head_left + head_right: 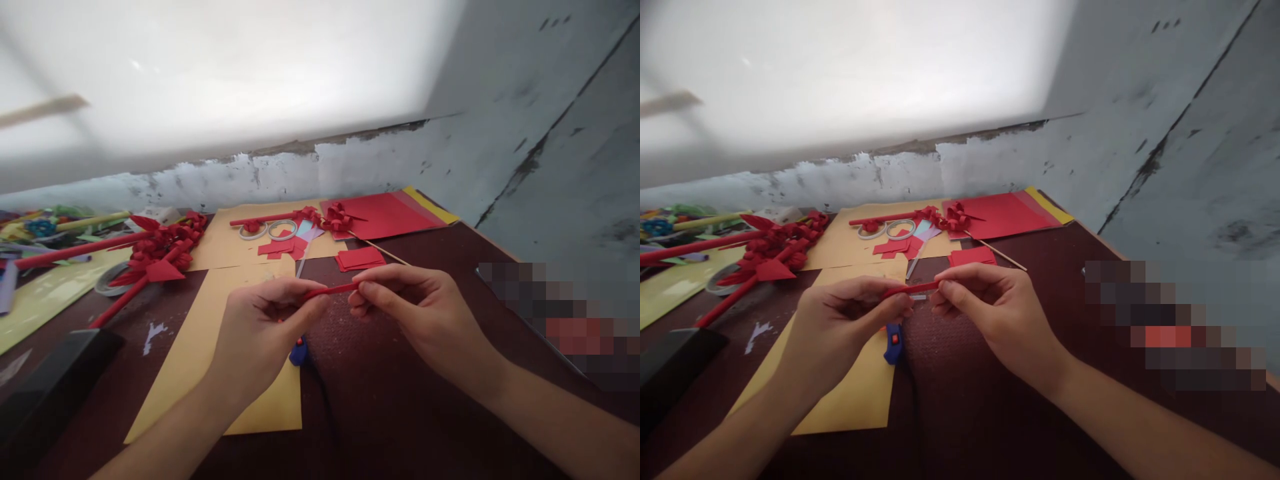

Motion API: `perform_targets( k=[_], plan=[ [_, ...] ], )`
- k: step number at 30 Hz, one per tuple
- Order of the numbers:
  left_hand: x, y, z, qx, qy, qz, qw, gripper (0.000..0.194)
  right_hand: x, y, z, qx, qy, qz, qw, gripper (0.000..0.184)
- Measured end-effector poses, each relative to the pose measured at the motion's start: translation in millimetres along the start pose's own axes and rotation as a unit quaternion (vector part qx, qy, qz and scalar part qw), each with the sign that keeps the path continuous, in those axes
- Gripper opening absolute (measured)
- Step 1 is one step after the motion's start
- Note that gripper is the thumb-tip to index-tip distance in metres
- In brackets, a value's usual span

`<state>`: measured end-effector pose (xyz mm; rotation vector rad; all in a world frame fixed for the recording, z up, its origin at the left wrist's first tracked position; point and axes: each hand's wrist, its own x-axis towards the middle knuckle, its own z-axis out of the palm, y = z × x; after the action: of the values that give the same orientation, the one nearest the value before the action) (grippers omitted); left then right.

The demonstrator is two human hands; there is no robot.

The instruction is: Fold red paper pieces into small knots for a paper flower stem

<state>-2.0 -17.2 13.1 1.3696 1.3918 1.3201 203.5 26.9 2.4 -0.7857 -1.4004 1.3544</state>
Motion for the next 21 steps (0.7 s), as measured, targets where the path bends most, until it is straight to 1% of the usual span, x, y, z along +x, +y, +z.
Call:
perform_targets(
  k=[4,8,13,17,19,21],
  plan=[
    [0.7,0.6,0.0,-0.016,-0.012,0.003,1.000,0.007,-0.5,-2.4,0.9,-0.007,0.008,0.002,1.000,0.010],
    [0.6,1.1,0.3,-0.035,-0.023,0.012,0.999,0.010,-0.2,1.0,0.9,0.016,0.023,0.010,1.000,0.010],
    [0.2,0.9,0.5,-0.051,-0.006,0.003,0.999,0.010,2.7,6.9,-1.6,0.034,0.017,0.022,0.999,0.009],
    [0.2,-0.3,-0.1,-0.018,-0.025,-0.003,1.000,0.014,4.2,3.1,-2.1,-0.022,0.011,0.016,1.000,0.012],
    [0.0,-0.8,0.6,0.024,-0.037,0.011,0.999,0.014,2.9,1.2,-0.4,-0.064,0.002,0.003,0.998,0.013],
    [-0.4,-0.9,2.0,0.066,-0.043,0.039,0.996,0.011,0.3,1.1,2.1,-0.096,-0.017,-0.011,0.995,0.013]
  ],
)
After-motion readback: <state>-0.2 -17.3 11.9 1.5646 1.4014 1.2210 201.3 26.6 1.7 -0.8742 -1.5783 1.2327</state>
